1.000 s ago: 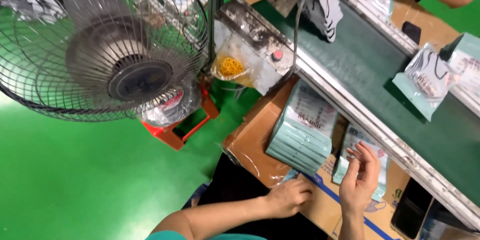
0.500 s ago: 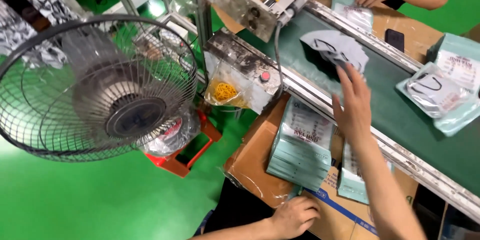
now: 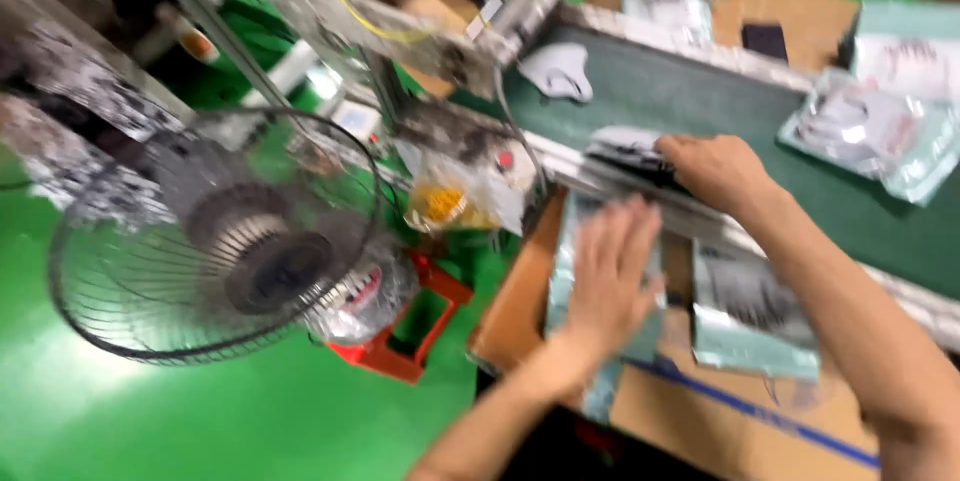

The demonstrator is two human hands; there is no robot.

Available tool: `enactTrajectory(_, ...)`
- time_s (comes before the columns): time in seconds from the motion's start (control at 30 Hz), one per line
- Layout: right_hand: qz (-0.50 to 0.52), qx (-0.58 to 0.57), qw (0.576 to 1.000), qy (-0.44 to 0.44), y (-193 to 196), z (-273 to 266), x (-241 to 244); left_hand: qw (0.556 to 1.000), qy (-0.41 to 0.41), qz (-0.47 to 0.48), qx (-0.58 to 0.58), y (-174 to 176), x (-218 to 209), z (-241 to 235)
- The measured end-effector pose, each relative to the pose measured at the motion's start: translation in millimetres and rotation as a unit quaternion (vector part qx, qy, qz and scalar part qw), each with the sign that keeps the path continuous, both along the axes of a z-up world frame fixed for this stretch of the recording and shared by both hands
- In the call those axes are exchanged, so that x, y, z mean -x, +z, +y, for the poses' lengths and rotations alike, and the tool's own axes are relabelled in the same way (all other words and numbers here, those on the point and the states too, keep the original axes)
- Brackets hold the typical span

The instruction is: Packing individual face masks into plastic bags and placing them into cardboard boxes on a factory conveyor belt.

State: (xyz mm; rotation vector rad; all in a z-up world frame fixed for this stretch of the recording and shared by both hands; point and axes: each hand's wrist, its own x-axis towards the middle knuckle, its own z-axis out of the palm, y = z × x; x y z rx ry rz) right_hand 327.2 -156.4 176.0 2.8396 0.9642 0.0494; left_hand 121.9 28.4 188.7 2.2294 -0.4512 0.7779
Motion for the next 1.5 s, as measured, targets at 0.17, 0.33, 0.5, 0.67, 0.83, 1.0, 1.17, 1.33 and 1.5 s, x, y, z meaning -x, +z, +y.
enactTrajectory(0.17,0.089,-0.229,0.969,-0.029,67,-52,187,0.993,-0.09,0.074,0.03,-50,-17,-30)
enactTrajectory(0.33,-0.045,-0.589,0.798,-0.122,31,-110,291,0.955,-0.185,0.156,0.17,-94,26,-87)
enactTrajectory(0.5,0.152,-0.519,0.788,-0.296,-70,-124,338,0.918,-0.334,0.204,0.062,-133,58,-117)
enactTrajectory(0.67,0.13,-0.599,0.733,-0.296,-89,-121,345,0.886,-0.366,0.281,0.049,-137,68,-122)
enactTrajectory(0.83,0.15,-0.598,0.682,-0.395,-110,-129,347,0.873,-0.371,0.295,0.113,-132,64,-130)
enactTrajectory(1.0,0.098,-0.613,0.752,-0.22,-107,-119,354,0.893,-0.33,0.292,0.09,-166,77,-141)
enactTrajectory(1.17,0.033,-0.626,0.702,-0.338,-167,-140,375,0.912,-0.306,0.255,0.096,-142,83,-151)
enactTrajectory(1.33,-0.111,-0.682,0.595,-0.41,-168,-176,357,0.932,-0.318,0.152,0.087,-145,34,-170)
enactTrajectory(1.5,-0.044,-0.837,0.365,-0.404,-217,-220,337,0.926,-0.314,0.001,-0.212,-214,-20,-197)
